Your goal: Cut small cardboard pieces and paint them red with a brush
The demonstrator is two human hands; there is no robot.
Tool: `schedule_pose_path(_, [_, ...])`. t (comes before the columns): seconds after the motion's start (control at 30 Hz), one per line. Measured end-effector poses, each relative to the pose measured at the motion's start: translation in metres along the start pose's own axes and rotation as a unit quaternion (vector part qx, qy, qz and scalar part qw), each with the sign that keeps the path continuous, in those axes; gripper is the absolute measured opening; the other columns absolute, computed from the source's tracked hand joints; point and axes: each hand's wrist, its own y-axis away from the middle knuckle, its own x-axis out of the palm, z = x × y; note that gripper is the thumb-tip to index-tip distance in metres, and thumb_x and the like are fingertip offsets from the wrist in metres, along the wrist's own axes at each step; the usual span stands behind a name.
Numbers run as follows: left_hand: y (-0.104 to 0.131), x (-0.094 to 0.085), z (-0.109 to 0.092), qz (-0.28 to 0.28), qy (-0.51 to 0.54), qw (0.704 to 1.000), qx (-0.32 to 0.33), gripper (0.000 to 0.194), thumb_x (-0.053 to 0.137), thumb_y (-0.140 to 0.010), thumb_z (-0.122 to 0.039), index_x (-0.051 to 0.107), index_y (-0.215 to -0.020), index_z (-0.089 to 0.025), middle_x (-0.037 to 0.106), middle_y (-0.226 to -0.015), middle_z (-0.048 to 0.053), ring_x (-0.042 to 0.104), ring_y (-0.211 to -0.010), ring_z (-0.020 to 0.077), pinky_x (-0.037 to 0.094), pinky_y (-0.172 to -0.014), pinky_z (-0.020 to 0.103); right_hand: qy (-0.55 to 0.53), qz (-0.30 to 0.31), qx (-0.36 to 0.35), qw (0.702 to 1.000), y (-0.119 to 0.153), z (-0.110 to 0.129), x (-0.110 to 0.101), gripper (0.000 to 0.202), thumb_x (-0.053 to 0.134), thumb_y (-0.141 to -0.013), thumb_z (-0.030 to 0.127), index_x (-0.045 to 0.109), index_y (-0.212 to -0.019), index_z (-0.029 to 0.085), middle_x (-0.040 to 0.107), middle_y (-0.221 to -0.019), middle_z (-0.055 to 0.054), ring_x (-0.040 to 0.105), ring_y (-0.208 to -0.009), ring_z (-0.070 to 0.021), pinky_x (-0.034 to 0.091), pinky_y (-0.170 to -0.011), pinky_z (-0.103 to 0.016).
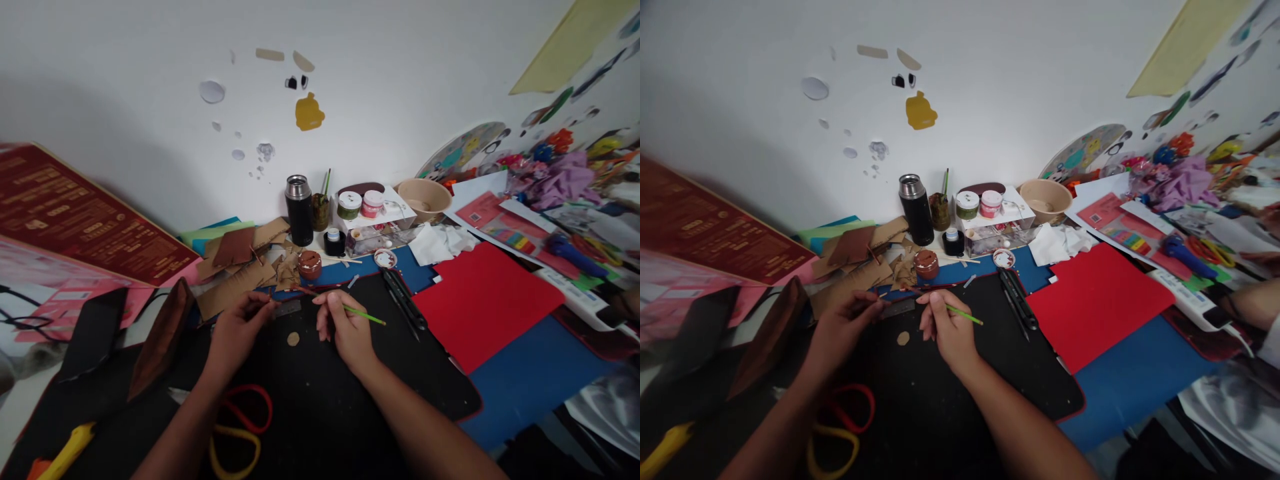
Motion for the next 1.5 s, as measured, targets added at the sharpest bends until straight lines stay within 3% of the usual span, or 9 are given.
schedule_pose_path(0.1, [0.001,0.003,-0.004,0.026,0.141,0.989,-0.036,0.036,0.087,-0.076,-0.049,0.066,-0.087,-0.021,0.077,-0.087,0.003,0.068,-0.073,0.0182,0.051,-0.068,0.027,0.02,0.015,-0.002,1.0,0.001,-0.002,0.001,0.041,0.064,-0.1,0.057,0.074,-0.096,0.018,0.064,-0.058,0.002,0.054,-0.041,-0.0089,0.036,-0.04,-0.019])
schedule_pose_path(0.23, [0.007,0.013,-0.01,0.028,0.245,0.968,-0.042,0.035,0.094,-0.07,-0.04,0.067,-0.079,-0.02,0.069,-0.079,-0.002,0.058,-0.066,0.0113,0.046,-0.061,0.021,0.038,0.041,0.002,0.998,0.002,-0.005,0.003,0.031,0.07,-0.097,0.05,0.075,-0.098,0.019,0.064,-0.061,0.003,0.056,-0.045,-0.0094,0.039,-0.044,-0.02])
schedule_pose_path(0.5, [0.021,0.033,-0.016,0.066,0.309,0.946,-0.075,0.036,0.098,-0.066,-0.039,0.069,-0.076,-0.019,0.062,-0.072,-0.003,0.046,-0.058,0.0075,0.038,-0.053,0.018,0.051,0.092,0.015,0.994,0.006,-0.012,0.009,0.024,0.073,-0.093,0.043,0.074,-0.097,0.019,0.064,-0.064,0.004,0.055,-0.045,-0.0082,0.042,-0.044,-0.019])
schedule_pose_path(0.83, [0.023,0.035,-0.023,0.055,0.213,0.974,-0.051,0.037,0.091,-0.069,-0.046,0.066,-0.074,-0.02,0.064,-0.075,-0.001,0.051,-0.062,0.012,0.043,-0.056,0.023,0.036,0.108,0.031,0.993,0.007,-0.009,0.011,0.028,0.071,-0.095,0.048,0.071,-0.093,0.019,0.064,-0.061,0.004,0.054,-0.044,-0.0085,0.043,-0.045,-0.02])
schedule_pose_path(1.07, [0.022,0.032,-0.022,0.067,0.169,0.983,-0.017,0.035,0.089,-0.073,-0.048,0.068,-0.077,-0.02,0.07,-0.084,0.002,0.063,-0.078,0.0179,0.052,-0.073,0.028,0.051,0.109,0.031,0.992,0.008,-0.007,0.011,0.029,0.07,-0.095,0.048,0.069,-0.09,0.02,0.063,-0.06,0.004,0.054,-0.044,-0.0089,0.043,-0.045,-0.02])
schedule_pose_path(1.17, [0.017,0.019,-0.022,0.069,0.136,0.988,-0.006,0.038,0.088,-0.075,-0.053,0.074,-0.089,-0.021,0.074,-0.092,0.005,0.067,-0.084,0.0211,0.055,-0.077,0.031,0.063,0.103,0.03,0.992,0.008,-0.007,0.01,0.025,0.071,-0.095,0.044,0.069,-0.09,0.02,0.062,-0.06,0.005,0.054,-0.045,-0.0088,0.044,-0.046,-0.02])
schedule_pose_path(1.27, [0.011,-0.001,-0.024,0.017,0.094,0.995,0.001,0.044,0.084,-0.079,-0.056,0.076,-0.104,-0.021,0.076,-0.092,0.005,0.07,-0.085,0.0221,0.056,-0.08,0.032,0.098,0.087,0.014,0.991,0.007,-0.009,0.008,0.021,0.072,-0.094,0.041,0.071,-0.089,0.021,0.062,-0.061,0.004,0.055,-0.046,-0.0094,0.044,-0.046,-0.02])
schedule_pose_path(1.37, [0.006,-0.018,-0.029,-0.027,0.04,0.999,0.017,0.041,0.086,-0.076,-0.056,0.078,-0.098,-0.022,0.079,-0.094,0.005,0.071,-0.088,0.024,0.056,-0.083,0.033,0.143,0.084,-0.015,0.986,0.006,-0.01,0.006,0.017,0.072,-0.095,0.038,0.073,-0.089,0.022,0.065,-0.063,0.003,0.057,-0.048,-0.0103,0.044,-0.046,-0.021])
schedule_pose_path(1.5, [0.006,-0.03,-0.036,-0.019,-0.056,0.997,0.056,0.036,0.082,-0.078,-0.056,0.079,-0.093,-0.024,0.081,-0.093,0.004,0.073,-0.088,0.026,0.058,-0.081,0.035,0.185,0.098,-0.044,0.977,0.007,-0.009,0.005,0.013,0.072,-0.095,0.035,0.075,-0.091,0.023,0.067,-0.066,0.003,0.058,-0.05,-0.011,0.045,-0.048,-0.021])
